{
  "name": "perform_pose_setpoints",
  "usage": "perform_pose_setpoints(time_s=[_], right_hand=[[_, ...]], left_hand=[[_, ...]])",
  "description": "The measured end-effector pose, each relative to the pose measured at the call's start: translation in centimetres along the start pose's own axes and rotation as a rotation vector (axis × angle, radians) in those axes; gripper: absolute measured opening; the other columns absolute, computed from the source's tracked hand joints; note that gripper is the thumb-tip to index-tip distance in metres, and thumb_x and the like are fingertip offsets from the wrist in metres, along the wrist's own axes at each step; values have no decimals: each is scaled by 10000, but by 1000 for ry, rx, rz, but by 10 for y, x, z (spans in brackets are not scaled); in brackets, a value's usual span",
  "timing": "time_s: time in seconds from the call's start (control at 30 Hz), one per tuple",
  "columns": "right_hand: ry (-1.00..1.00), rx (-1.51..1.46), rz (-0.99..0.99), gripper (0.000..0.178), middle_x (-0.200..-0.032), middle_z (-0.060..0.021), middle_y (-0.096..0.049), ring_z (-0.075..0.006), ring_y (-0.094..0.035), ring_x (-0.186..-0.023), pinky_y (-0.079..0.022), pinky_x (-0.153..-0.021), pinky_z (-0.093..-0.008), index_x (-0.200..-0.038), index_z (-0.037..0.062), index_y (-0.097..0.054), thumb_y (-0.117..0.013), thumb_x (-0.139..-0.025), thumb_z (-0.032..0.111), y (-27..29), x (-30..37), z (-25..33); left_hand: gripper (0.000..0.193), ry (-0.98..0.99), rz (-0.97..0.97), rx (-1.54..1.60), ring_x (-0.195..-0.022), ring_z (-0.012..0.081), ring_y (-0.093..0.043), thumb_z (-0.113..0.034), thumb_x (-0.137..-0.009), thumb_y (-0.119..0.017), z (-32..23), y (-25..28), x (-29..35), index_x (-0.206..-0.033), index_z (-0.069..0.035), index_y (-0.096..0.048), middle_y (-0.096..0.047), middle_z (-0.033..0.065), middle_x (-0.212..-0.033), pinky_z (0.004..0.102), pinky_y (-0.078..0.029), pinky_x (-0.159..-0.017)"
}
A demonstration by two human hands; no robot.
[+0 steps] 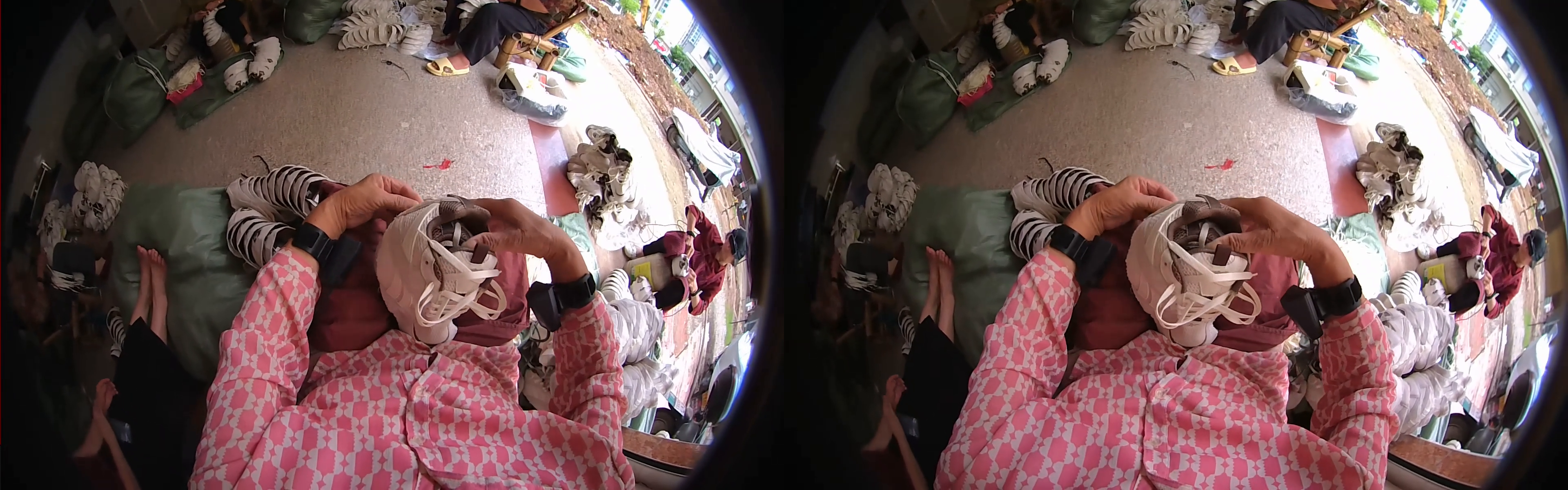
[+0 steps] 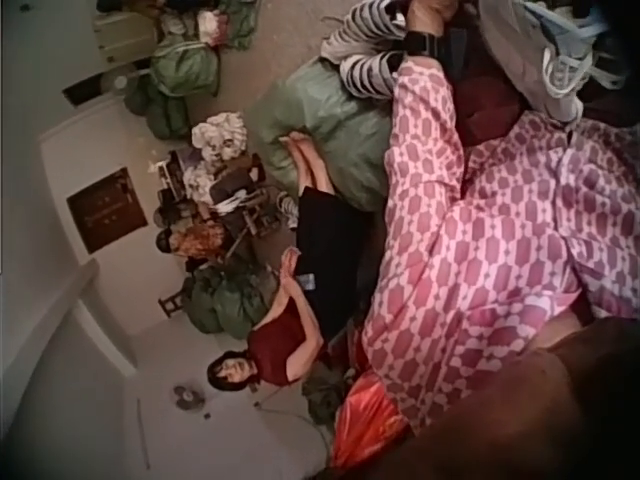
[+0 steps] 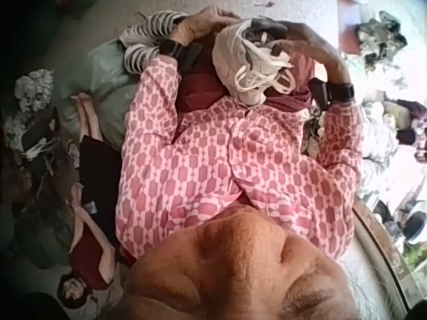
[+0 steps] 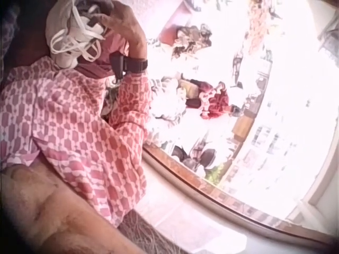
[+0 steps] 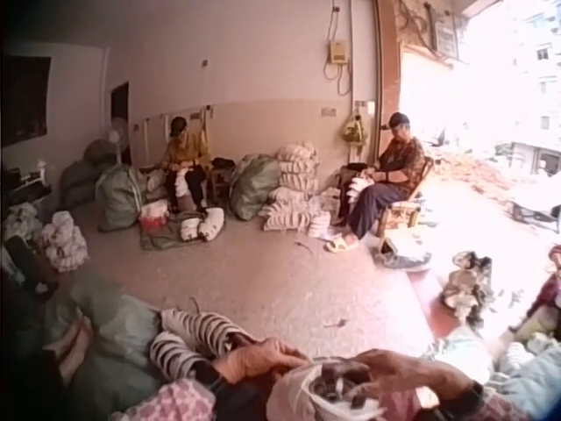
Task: The recorder is lacing up a white shoe while sitting in a workshop area with other workers.
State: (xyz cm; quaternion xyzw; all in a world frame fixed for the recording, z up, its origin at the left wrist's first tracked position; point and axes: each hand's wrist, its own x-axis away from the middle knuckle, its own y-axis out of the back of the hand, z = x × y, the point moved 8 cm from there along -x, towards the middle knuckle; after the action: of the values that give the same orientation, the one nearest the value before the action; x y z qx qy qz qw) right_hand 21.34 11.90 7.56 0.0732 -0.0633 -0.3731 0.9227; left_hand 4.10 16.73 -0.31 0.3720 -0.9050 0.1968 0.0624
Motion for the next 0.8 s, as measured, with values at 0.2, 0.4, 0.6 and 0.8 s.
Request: perform_pose_setpoints(time_s=[0.2, 0.4, 0.6, 0.8], right_hand=[[-195, 275, -68, 583, -1130, -103, -671, -194, -623, -1065, -504, -889, -325, -1320, 20, -525, -738, -778, -9, -7, 3, -16], [-112, 50, -342, 793, -1248, -92, -611, -150, -558, -1143, -424, -1012, -308, -1349, -50, -482, -767, -613, 22, 40, 81, 4], [24, 829, -554, 648, -1303, -105, -517, -194, -545, -1162, -412, -993, -283, -1326, -44, -484, -762, -750, 57, 97, 194, -70], [-91, 592, -587, 642, -1313, -103, -493, -190, -542, -1161, -412, -989, -280, -1327, -47, -481, -763, -761, 64, 110, 224, -112]], left_hand=[[270, -80, 11, 36, -846, 119, -649, -150, -887, -687, 2, 5, -8, -1099, 16, -667, -691, 56, -969, 239, -515, -791], [564, -221, -119, -78, -1311, 195, -423, -176, -854, -728, 2, 13, -19, -1320, 41, -496, -442, 184, -1428, 287, -348, -1066], [698, 279, -17, -380, -1061, 202, -596, -358, -700, -847, 48, 0, -60, -1243, -9, -583, -625, 137, -1193, 318, -481, -896], [575, 303, -47, -460, -943, 164, -626, -271, -695, -844, 59, 6, -60, -1186, -64, -628, -685, 54, -1049, 309, -506, -830]])
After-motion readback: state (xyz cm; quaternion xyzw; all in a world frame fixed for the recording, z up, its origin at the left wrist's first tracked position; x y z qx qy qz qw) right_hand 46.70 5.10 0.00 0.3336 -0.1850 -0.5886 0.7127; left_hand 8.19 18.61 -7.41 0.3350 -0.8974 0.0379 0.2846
